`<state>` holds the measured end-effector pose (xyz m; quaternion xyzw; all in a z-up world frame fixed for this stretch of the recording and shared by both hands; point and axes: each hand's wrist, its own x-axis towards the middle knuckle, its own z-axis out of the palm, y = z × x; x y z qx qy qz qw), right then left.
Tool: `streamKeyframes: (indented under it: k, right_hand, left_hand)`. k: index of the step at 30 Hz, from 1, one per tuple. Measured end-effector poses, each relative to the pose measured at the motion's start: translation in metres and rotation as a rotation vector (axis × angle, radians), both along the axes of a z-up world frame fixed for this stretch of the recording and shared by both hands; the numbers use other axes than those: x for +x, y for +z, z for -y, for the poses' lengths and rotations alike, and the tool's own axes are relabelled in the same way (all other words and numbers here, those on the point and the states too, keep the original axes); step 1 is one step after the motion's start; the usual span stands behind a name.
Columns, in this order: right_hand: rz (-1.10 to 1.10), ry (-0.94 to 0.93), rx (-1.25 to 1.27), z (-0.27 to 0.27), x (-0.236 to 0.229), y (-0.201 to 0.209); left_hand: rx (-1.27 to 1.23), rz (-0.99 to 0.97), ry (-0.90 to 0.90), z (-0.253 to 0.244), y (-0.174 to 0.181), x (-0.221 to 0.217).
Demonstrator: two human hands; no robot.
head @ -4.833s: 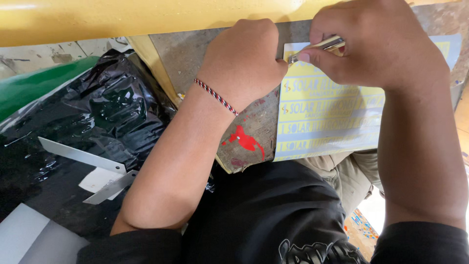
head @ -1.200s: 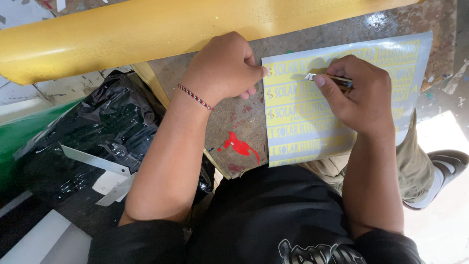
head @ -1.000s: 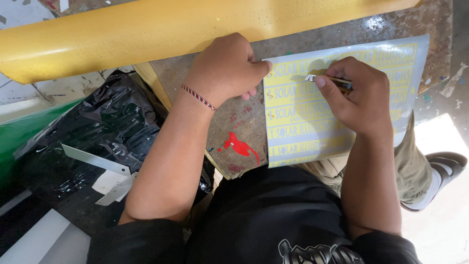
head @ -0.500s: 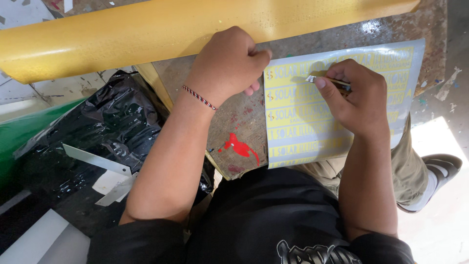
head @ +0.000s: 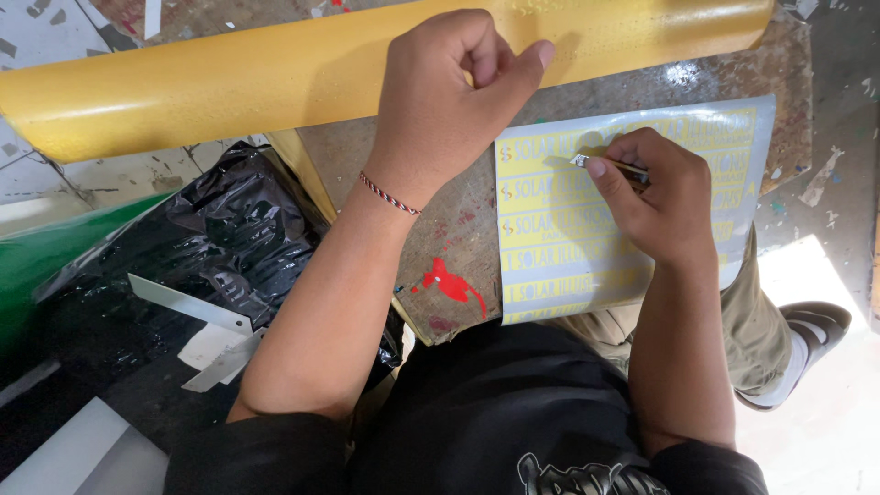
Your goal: The person uses a utility knife to cut individual stickers from a yellow sheet labeled 'SOLAR ILLUSIONS'. They hold the sheet steady with one hand while carefully tracing the outlines of the printed text with the blade in the other hand.
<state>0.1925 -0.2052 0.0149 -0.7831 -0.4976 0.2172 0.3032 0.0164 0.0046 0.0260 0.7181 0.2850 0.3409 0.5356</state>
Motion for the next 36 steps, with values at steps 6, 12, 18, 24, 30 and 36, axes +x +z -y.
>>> streamKeyframes:
  k: [6, 12, 18, 24, 30, 36]
  right_hand:
    - [-0.009, -0.002, -0.005, -0.004, -0.001, 0.005]
    - [-0.002, 0.018, -0.020, -0.006, -0.004, 0.010]
    - [-0.030, 0.009, -0.045, -0.005, -0.002, 0.024]
    - [-0.153, 0.032, 0.096, -0.018, 0.022, 0.042]
    - [0.215, 0.137, 0.078, -0.068, 0.030, 0.049]
    - [0.329, 0.150, 0.031, -0.131, 0.022, 0.035]
  left_hand:
    - [-0.076, 0.252, 0.056, -0.004, -0.006, 0.002]
    - [-0.309, 0.220, -0.052, -0.004, -0.016, 0.002]
    - [0.430, -0.105, 0.207, -0.006, -0.007, -0.004]
    - [0.500, -0.301, 0.146, 0.002, -0.010, -0.005]
    - [0.457, -0.443, 0.071, 0.006, -0.019, -0.004]
    - [0.434, -0.512, -0.003, 0.011, -0.016, -0.002]
